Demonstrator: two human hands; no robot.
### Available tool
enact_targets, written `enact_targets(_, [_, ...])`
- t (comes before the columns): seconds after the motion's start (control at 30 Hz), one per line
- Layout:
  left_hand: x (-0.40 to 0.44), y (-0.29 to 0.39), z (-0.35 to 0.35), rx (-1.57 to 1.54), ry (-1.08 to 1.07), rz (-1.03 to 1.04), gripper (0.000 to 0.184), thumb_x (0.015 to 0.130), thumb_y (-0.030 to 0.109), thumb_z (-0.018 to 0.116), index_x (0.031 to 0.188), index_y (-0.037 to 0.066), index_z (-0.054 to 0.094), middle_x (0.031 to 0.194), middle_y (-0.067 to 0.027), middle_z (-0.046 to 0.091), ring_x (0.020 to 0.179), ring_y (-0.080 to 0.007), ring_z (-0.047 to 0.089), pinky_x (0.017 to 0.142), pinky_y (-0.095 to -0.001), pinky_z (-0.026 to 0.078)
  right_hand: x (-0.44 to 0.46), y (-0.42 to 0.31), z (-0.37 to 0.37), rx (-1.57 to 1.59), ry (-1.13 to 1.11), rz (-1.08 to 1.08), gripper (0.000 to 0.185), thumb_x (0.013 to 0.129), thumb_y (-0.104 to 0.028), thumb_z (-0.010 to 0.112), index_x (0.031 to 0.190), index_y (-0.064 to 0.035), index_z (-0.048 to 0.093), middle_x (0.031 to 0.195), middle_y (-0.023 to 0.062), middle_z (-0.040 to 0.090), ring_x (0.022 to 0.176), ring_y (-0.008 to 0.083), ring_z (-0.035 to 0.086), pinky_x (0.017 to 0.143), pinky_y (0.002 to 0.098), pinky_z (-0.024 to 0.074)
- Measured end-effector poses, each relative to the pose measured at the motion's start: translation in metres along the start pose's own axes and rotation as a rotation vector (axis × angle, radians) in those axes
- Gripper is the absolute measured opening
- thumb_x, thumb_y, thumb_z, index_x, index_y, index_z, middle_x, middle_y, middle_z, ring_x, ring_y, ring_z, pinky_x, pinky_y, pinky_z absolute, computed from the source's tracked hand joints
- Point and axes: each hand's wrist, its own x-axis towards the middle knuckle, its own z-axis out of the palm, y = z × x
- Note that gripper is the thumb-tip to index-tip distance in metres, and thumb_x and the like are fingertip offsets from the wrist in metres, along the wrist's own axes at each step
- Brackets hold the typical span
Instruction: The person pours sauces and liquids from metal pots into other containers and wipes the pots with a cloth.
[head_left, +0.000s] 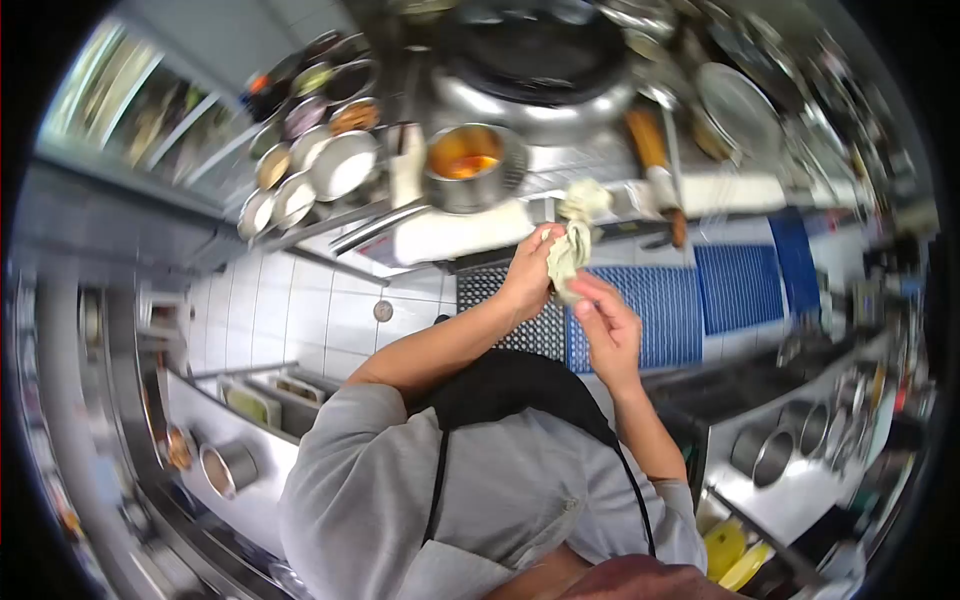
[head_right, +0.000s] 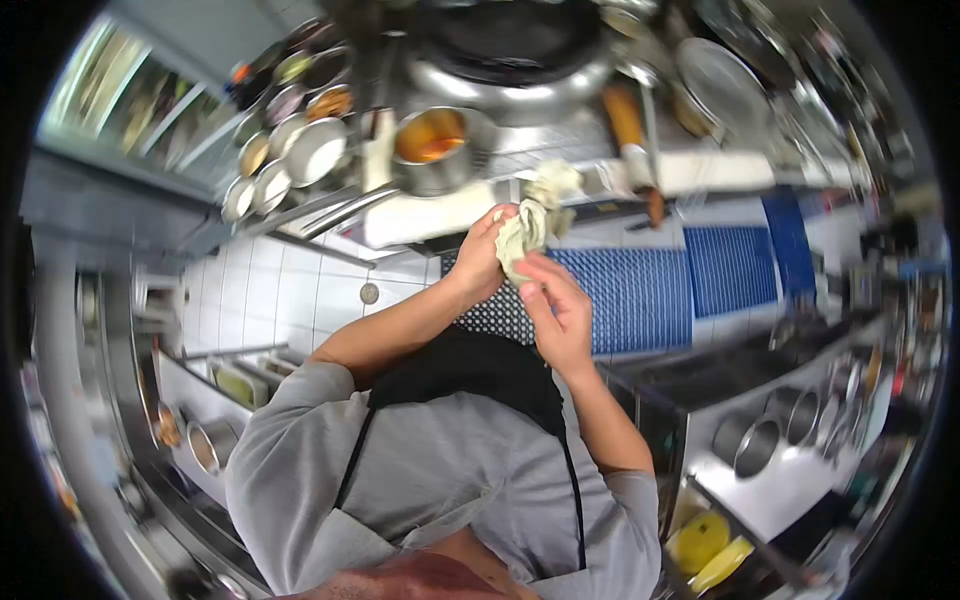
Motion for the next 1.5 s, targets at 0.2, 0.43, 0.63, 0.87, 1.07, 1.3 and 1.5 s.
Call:
enact_targets(0.2, [-0.050,0.103,-0.050,-0.150,0.029,0.227,0.046,0.101,0.023,0.055,0.143,0.009,0.042,0.138,-0.0113,0.049,0.126,-0.0219,0.050,0.106,-0.0366,0.043,0.122,-0.033,0.137,-0.724,-0.021,-0.324,0.053,0.092,-0.015,0.050,0.142,0.0029,0.043,0.151,0.0256,0.035,0.140,0.0410,0.035,0.114,0.0502,0.0261])
enact_targets(0.43, [-0.044,0.219,-0.166,-0.172,0.307,0.445,0.018,0.104,0.020,0.050,0.104,0.004,0.058,0.100,-0.0050,0.064,0.090,-0.0128,0.061,0.078,-0.0270,0.052,0.197,-0.072,0.237,-0.908,-0.460,-0.642,0.052,0.087,-0.013,0.057,0.135,0.0064,0.051,0.151,0.0203,0.039,0.143,0.0345,0.033,0.112,0.0511,0.0306])
enact_targets(0.63, [-0.062,0.304,-0.276,-0.286,0.484,0.672,0.020,0.099,0.028,0.061,0.096,0.008,0.059,0.077,-0.0003,0.059,0.056,-0.0082,0.050,0.048,-0.0244,0.041,0.255,-0.078,0.271,-0.459,-0.481,-0.440,0.024,0.087,-0.012,0.068,0.109,-0.0014,0.071,0.109,0.0168,0.069,0.096,0.0286,0.067,0.085,0.0356,0.0523])
enact_targets(0.87, [-0.094,0.288,-0.311,-0.221,0.557,0.643,0.016,0.091,0.018,0.069,0.095,0.005,0.060,0.073,-0.0018,0.059,0.053,-0.0100,0.051,0.048,-0.0234,0.040,0.439,-0.016,0.301,-0.578,-0.395,-0.126,0.022,0.086,-0.022,0.065,0.098,-0.0051,0.074,0.086,0.0155,0.073,0.081,0.0286,0.071,0.074,0.0375,0.0535])
enact_targets(1.07, [-0.094,0.333,-0.315,0.060,0.599,0.666,0.029,0.082,-0.002,0.059,0.110,-0.003,0.066,0.093,-0.0137,0.072,0.076,-0.0207,0.068,0.074,-0.0328,0.053,0.546,0.037,0.351,-0.620,-0.340,0.026,0.020,0.083,-0.024,0.065,0.092,-0.0105,0.077,0.092,0.0143,0.074,0.090,0.0297,0.071,0.085,0.0400,0.0534])
enact_targets(1.3, [-0.001,0.471,-0.352,1.106,0.858,0.897,0.024,0.085,0.021,0.068,0.100,0.003,0.073,0.085,-0.0115,0.073,0.074,-0.0217,0.069,0.071,-0.0317,0.052,0.604,0.060,0.388,-0.701,-0.313,-0.108,0.018,0.083,-0.022,0.062,0.088,-0.0136,0.077,0.091,0.0169,0.072,0.088,0.0357,0.069,0.082,0.0454,0.0540])
enact_targets(1.5, [0.095,0.508,-0.416,1.804,1.061,0.595,0.016,0.086,0.027,0.067,0.094,0.016,0.076,0.095,-0.0151,0.071,0.079,-0.0331,0.069,0.073,-0.0415,0.055,0.617,0.068,0.438,-0.891,-0.456,-0.391,0.016,0.084,-0.021,0.064,0.089,-0.0092,0.075,0.086,0.0179,0.070,0.084,0.0371,0.068,0.078,0.0479,0.0541])
